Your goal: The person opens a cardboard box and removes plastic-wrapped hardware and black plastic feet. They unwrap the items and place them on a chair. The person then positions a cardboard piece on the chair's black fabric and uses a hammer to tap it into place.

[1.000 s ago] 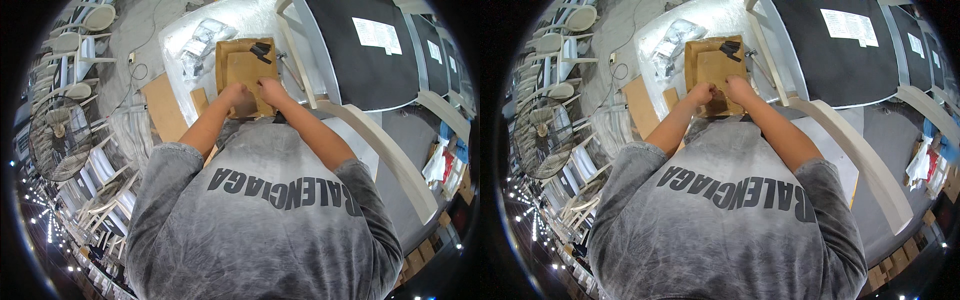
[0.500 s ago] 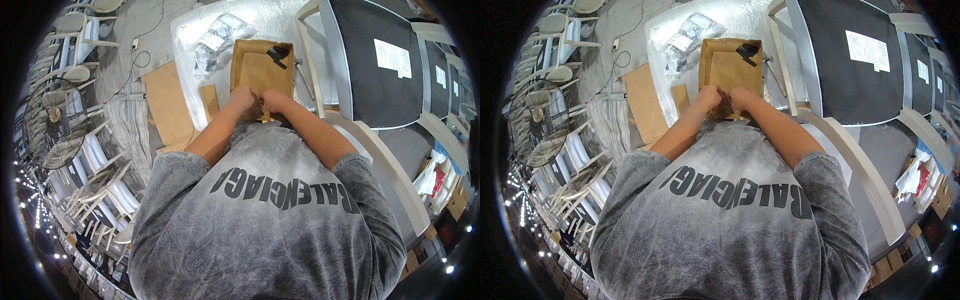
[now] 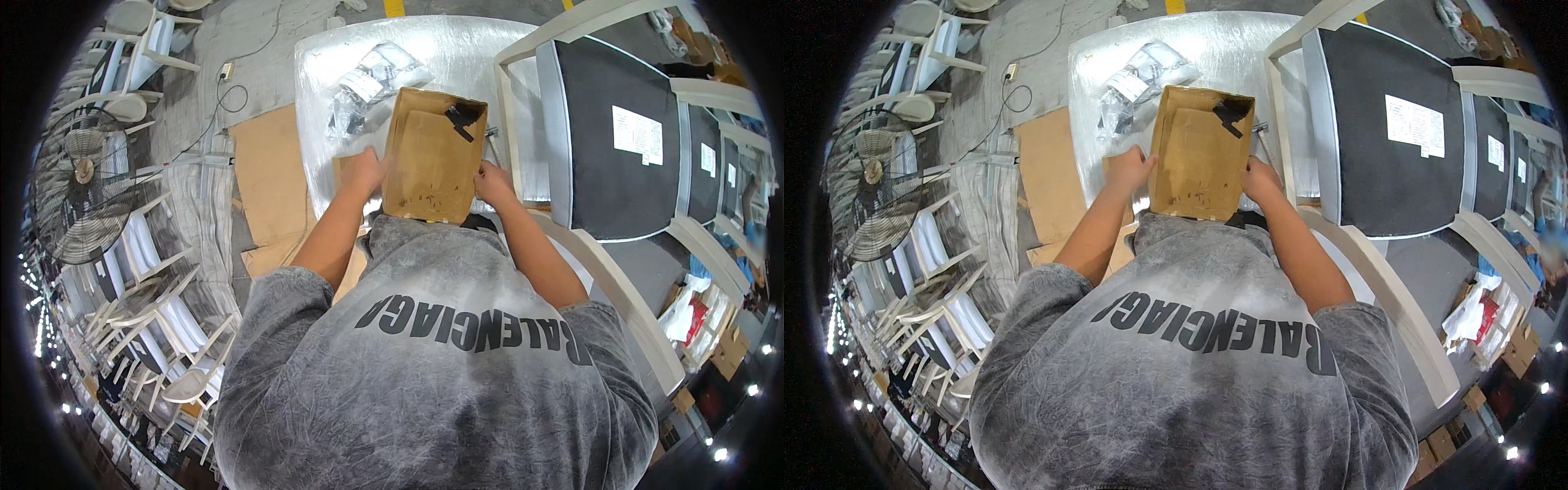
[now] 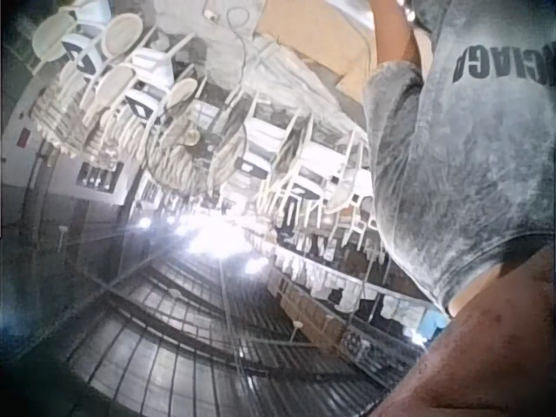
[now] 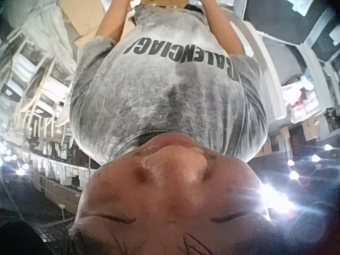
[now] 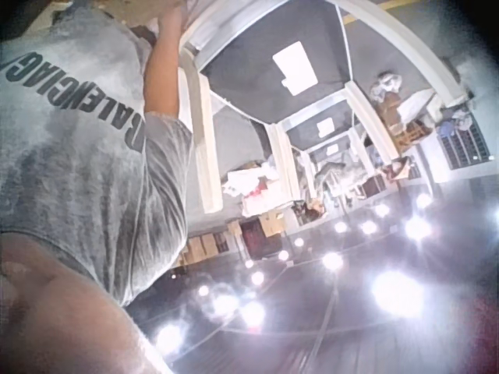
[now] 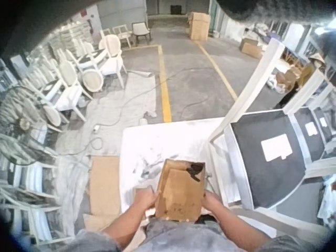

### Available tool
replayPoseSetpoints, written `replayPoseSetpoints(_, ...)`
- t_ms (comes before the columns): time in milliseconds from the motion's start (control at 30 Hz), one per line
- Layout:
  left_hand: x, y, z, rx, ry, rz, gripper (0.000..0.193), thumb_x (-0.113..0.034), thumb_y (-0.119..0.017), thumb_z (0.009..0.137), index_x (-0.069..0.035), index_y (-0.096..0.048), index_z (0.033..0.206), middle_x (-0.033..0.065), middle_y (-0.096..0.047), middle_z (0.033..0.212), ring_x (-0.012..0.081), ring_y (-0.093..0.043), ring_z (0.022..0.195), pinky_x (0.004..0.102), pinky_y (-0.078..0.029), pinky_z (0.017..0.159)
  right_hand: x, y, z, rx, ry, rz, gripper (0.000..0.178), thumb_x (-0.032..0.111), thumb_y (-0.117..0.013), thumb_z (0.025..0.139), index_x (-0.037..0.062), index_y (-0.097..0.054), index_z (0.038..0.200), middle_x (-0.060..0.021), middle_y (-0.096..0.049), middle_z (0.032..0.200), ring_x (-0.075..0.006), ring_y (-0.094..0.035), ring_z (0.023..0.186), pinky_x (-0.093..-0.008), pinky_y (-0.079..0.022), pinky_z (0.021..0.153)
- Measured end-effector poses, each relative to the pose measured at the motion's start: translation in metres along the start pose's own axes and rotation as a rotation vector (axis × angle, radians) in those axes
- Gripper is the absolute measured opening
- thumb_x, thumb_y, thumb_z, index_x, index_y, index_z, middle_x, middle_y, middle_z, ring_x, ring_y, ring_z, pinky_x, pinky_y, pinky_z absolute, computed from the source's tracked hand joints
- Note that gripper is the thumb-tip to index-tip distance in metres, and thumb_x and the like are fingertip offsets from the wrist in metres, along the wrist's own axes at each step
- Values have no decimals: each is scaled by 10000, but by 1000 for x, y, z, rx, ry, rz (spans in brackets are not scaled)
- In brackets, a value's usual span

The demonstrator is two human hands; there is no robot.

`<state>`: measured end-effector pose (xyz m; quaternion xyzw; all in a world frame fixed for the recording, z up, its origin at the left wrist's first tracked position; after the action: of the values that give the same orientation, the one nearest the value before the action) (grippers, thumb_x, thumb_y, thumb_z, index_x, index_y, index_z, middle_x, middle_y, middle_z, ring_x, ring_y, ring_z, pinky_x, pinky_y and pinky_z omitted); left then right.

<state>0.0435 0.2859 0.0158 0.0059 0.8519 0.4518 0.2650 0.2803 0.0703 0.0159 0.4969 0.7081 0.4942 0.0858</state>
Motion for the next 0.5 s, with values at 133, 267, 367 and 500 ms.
replayPoseSetpoints(133, 9, -36, 0, 208, -37, 119, 439, -414, -580, 915, 6, -710, 920, 252, -701, 924, 427, -678, 905, 491, -536, 802, 22, -1, 14, -20, 45, 7, 386, 332, -538, 920, 2, -638, 1095, -282, -673, 1067, -446, -638, 1048, -518, -497, 905)
replayPoseSetpoints(267, 25, -37, -6, 188, -37, -21, 423, -402, -593, 910, 4, -712, 920, 253, -699, 930, 423, -677, 893, 481, -532, 809, 34, 1, 23, -48, 89, -58, 335, 268, -561, 909, -3, -643, 1087, -265, -679, 1034, -444, -643, 1006, -523, -498, 889)
replayPoseSetpoints(367, 46, -18, 4, 177, 53, -144, 380, -376, -620, 899, -19, -704, 995, 249, -695, 984, 416, -666, 943, 485, -523, 847, 37, 4, 20, -78, 71, -55, 317, 252, -598, 893, -10, -645, 1065, -254, -683, 1002, -434, -651, 974, -514, -505, 864)
replayPoseSetpoints(500, 67, 67, 32, -300, -5, -243, 407, -350, -696, 870, -31, -654, 1119, 215, -681, 1055, 386, -645, 1023, 476, -523, 855, 41, 13, -5, -122, 49, 35, 272, 237, -628, 889, -3, -655, 1016, -233, -690, 966, -407, -664, 931, -478, -516, 812)
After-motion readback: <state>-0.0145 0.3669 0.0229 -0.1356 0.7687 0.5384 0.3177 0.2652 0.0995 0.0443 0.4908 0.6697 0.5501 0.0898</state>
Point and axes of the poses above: each hand's wrist, its own z-axis towards the middle knuckle, its own y-axis out of the back of the hand, x = y × z, the point moved 10 cm from there along z, towards the middle knuckle
